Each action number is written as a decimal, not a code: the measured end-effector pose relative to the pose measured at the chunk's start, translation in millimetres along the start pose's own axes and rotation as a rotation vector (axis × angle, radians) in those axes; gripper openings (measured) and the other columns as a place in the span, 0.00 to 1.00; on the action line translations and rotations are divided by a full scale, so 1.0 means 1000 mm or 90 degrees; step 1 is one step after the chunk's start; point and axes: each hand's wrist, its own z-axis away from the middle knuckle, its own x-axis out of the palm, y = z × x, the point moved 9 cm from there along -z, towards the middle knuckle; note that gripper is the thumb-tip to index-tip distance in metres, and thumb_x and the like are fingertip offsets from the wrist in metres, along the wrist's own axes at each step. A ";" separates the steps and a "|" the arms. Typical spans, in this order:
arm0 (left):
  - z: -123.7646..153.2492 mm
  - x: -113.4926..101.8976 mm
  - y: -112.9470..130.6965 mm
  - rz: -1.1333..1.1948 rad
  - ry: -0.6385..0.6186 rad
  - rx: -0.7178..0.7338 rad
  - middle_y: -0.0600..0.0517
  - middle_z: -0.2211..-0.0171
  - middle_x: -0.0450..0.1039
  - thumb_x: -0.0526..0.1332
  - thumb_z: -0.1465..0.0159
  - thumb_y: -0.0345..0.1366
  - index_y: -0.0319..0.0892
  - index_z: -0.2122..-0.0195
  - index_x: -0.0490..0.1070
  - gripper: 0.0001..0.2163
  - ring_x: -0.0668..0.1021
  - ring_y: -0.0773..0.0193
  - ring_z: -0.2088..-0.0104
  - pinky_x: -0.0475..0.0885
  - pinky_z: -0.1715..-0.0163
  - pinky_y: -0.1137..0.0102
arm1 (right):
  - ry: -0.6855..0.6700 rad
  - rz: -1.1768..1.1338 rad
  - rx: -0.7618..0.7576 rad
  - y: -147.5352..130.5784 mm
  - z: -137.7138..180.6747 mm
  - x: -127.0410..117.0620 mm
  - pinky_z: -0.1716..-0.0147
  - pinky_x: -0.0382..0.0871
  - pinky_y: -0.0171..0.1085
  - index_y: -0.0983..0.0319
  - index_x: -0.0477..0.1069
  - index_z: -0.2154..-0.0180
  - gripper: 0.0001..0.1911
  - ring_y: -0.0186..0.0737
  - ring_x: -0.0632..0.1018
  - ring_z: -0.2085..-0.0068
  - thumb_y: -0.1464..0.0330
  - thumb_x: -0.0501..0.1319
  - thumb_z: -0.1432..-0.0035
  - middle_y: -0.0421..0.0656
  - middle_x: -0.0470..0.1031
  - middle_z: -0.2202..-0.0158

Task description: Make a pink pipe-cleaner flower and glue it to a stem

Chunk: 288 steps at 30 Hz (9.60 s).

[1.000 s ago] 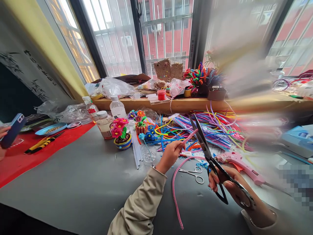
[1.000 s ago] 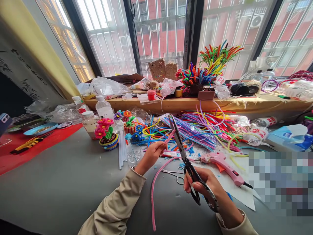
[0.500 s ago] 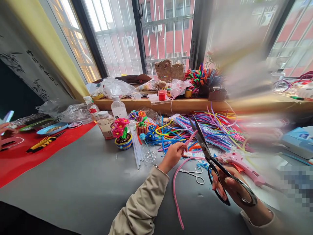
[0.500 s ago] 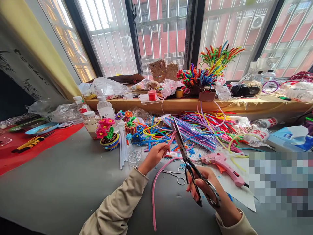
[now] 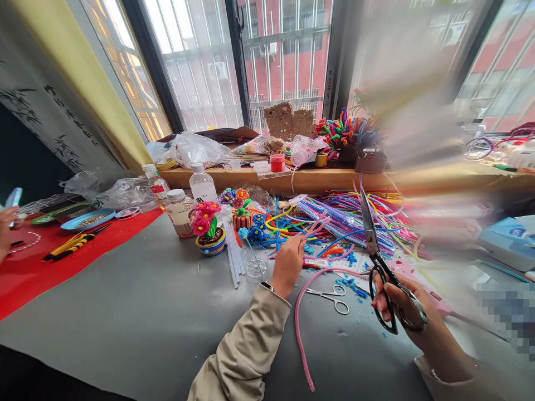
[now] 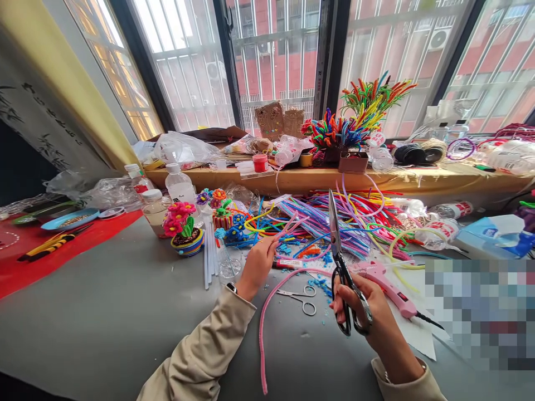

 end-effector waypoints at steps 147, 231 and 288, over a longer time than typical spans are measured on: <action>0.019 0.021 0.027 0.555 -0.246 -0.136 0.55 0.79 0.64 0.59 0.50 0.40 0.37 0.78 0.64 0.11 0.66 0.73 0.77 0.60 0.75 0.76 | 0.212 0.068 -0.150 -0.027 -0.030 0.003 0.78 0.61 0.30 0.60 0.70 0.71 0.07 0.31 0.68 0.72 0.66 0.62 0.57 0.39 0.68 0.73; 0.019 0.019 0.028 0.553 -0.253 -0.127 0.55 0.79 0.64 0.59 0.49 0.41 0.37 0.77 0.65 0.11 0.66 0.73 0.77 0.60 0.75 0.75 | 0.364 0.508 -0.371 -0.074 -0.001 0.011 0.76 0.62 0.35 0.60 0.70 0.68 0.07 0.31 0.66 0.76 0.67 0.57 0.50 0.41 0.66 0.71; 0.016 0.011 0.027 0.541 -0.216 -0.125 0.56 0.80 0.61 0.59 0.49 0.41 0.37 0.77 0.63 0.11 0.62 0.74 0.78 0.56 0.78 0.76 | 0.296 0.315 -0.255 -0.059 -0.013 0.003 0.77 0.65 0.30 0.61 0.71 0.68 0.08 0.35 0.69 0.66 0.66 0.55 0.49 0.42 0.68 0.67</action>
